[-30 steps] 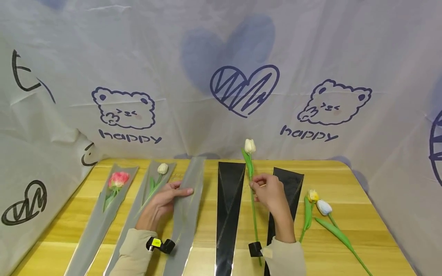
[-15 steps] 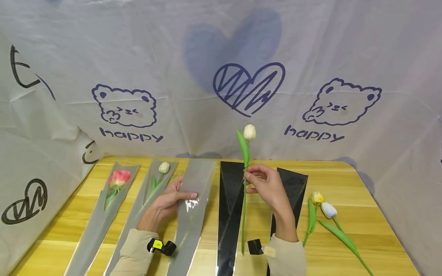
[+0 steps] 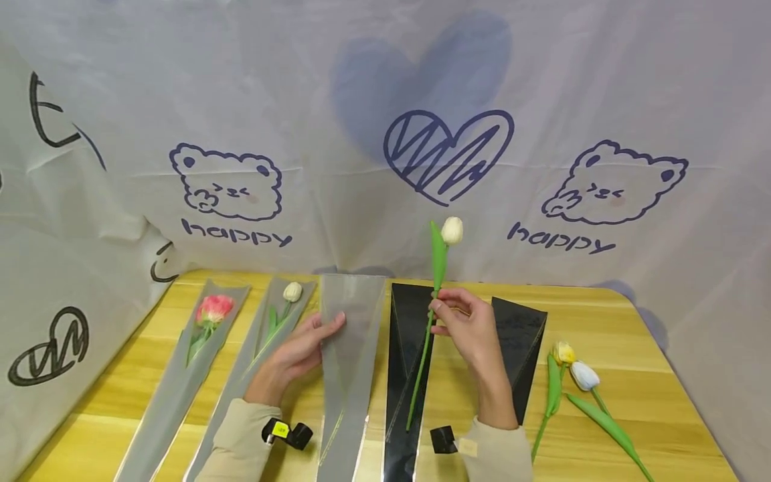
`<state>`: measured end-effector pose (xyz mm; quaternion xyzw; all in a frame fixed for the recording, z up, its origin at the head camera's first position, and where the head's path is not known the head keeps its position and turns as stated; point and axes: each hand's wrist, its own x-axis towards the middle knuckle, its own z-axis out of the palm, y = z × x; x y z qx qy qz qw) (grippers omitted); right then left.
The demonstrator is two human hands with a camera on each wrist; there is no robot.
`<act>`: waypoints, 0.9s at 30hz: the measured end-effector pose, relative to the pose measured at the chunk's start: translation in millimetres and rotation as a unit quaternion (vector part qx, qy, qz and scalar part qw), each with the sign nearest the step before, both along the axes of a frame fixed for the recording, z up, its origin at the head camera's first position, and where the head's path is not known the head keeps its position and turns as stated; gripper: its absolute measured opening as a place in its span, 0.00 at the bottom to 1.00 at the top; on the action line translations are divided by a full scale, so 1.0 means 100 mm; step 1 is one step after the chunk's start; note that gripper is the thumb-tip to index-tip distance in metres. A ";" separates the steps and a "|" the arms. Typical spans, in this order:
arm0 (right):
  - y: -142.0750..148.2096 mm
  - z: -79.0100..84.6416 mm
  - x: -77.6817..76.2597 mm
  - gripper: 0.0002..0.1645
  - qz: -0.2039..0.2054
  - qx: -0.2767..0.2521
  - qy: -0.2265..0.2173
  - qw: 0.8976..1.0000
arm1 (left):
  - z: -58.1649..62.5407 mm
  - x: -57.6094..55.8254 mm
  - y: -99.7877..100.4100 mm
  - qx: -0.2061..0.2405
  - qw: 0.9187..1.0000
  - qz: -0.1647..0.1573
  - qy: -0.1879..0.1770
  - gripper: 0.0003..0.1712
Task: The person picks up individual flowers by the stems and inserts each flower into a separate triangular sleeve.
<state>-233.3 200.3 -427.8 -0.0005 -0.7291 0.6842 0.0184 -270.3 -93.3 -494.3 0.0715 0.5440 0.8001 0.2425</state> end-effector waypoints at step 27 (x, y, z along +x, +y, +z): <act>0.01 0.21 0.04 0.17 -0.198 -0.250 0.153 0.935 | -0.10 0.00 0.26 -0.150 0.973 0.090 0.149 0.10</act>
